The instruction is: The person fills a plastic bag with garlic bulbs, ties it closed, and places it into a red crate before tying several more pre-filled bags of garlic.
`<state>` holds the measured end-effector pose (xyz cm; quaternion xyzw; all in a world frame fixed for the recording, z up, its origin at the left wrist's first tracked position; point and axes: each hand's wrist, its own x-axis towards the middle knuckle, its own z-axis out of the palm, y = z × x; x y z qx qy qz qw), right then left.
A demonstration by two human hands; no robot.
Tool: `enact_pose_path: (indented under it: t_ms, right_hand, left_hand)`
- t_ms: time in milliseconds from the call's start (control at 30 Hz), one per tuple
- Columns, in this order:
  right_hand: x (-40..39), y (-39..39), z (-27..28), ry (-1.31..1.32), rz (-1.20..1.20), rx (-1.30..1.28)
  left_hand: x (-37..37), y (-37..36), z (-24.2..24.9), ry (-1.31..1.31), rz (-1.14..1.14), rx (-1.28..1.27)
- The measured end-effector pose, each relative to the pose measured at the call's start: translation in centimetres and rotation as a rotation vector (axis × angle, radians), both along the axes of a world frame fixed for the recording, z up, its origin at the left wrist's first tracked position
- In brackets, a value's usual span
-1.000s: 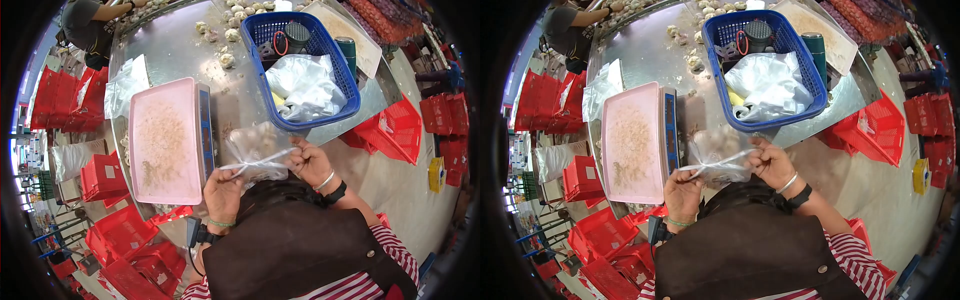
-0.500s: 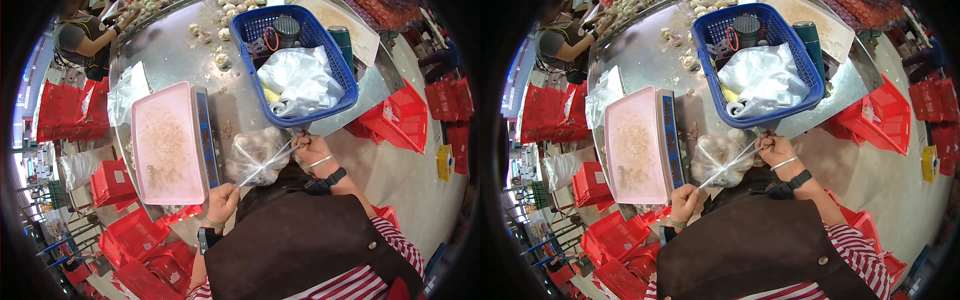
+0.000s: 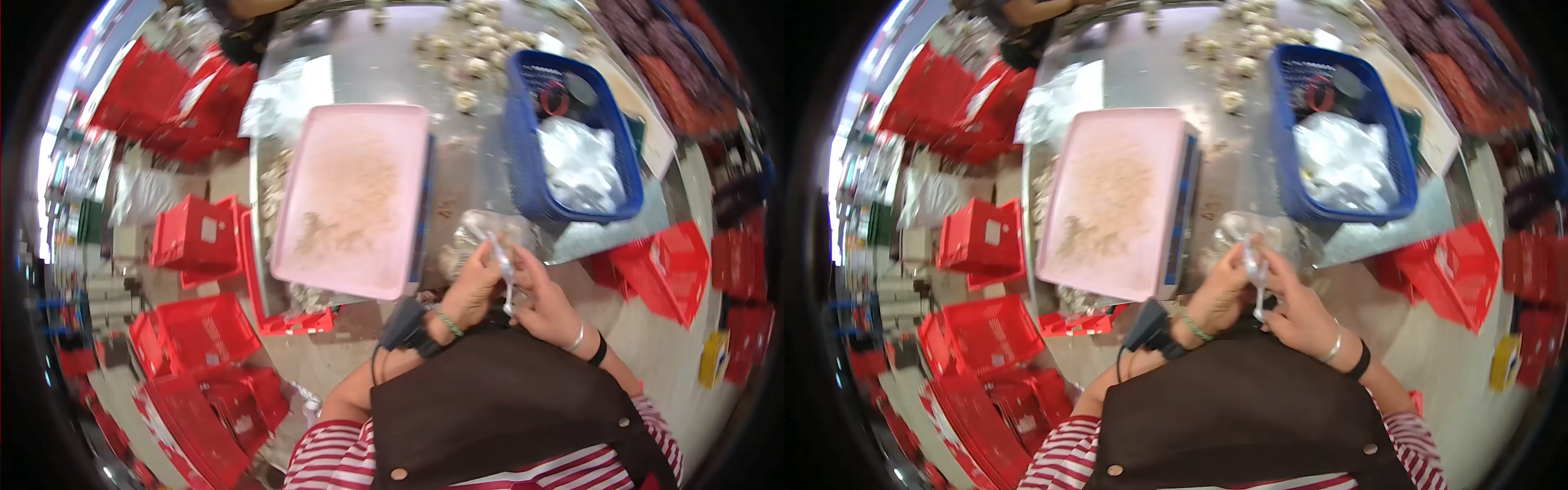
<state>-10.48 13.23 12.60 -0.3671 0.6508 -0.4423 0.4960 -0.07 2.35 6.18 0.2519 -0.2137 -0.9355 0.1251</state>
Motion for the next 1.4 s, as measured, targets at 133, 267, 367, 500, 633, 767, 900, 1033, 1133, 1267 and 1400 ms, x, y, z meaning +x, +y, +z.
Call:
enact_pose_path:
  t_ms: [133, 267, 367, 500, 633, 767, 900, 1033, 1133, 1267, 1400]
  right_hand:
    - [-2.7, 1.4, -3.5, -0.252, -0.479, -0.112]
    - [-8.8, 3.7, -8.5, -0.706, -0.589, 0.045]
    - [-12.9, 4.3, -11.8, -0.722, -0.345, 0.122]
    - [-16.3, 4.4, -14.3, -0.831, -0.653, 0.316]
    - [-13.9, 3.9, -10.8, -0.621, -0.465, 0.38]
    - [-19.6, 0.4, -10.0, -0.677, 0.184, 0.345]
    - [-2.0, -4.5, 6.4, -0.225, 0.643, -0.168]
    - [11.1, -6.8, 9.4, -0.435, 0.801, -0.267]
    - [18.9, -8.9, 8.2, -0.575, 0.961, -0.32]
    - [32.0, -11.9, 6.9, -0.751, 1.396, -0.191]
    - [44.0, -11.2, 7.8, -0.591, 1.557, 0.019]
  left_hand:
    - [0.7, 0.2, -2.7, 0.056, 0.245, 0.267]
    - [0.8, 0.4, -2.9, 0.16, 0.502, 0.472]
    - [1.2, -0.2, -3.1, -0.031, 0.277, -0.001]
    - [2.9, 2.1, -6.9, -0.569, 0.344, -1.096]
    - [4.8, 2.1, -6.6, -0.522, 0.143, -1.112]
    - [4.5, 2.1, -6.9, -0.371, 0.135, -1.231]
    - [6.9, 0.8, -5.3, -0.075, -0.034, -1.276]
    - [13.4, 0.3, -5.0, 0.03, 0.163, -1.362]
    - [23.6, 1.3, -2.2, -0.055, 0.303, -1.359]
    - [35.0, 3.1, -2.9, -0.417, 0.752, -1.624]
    - [47.5, 8.5, 0.2, -1.031, 0.926, -1.493]
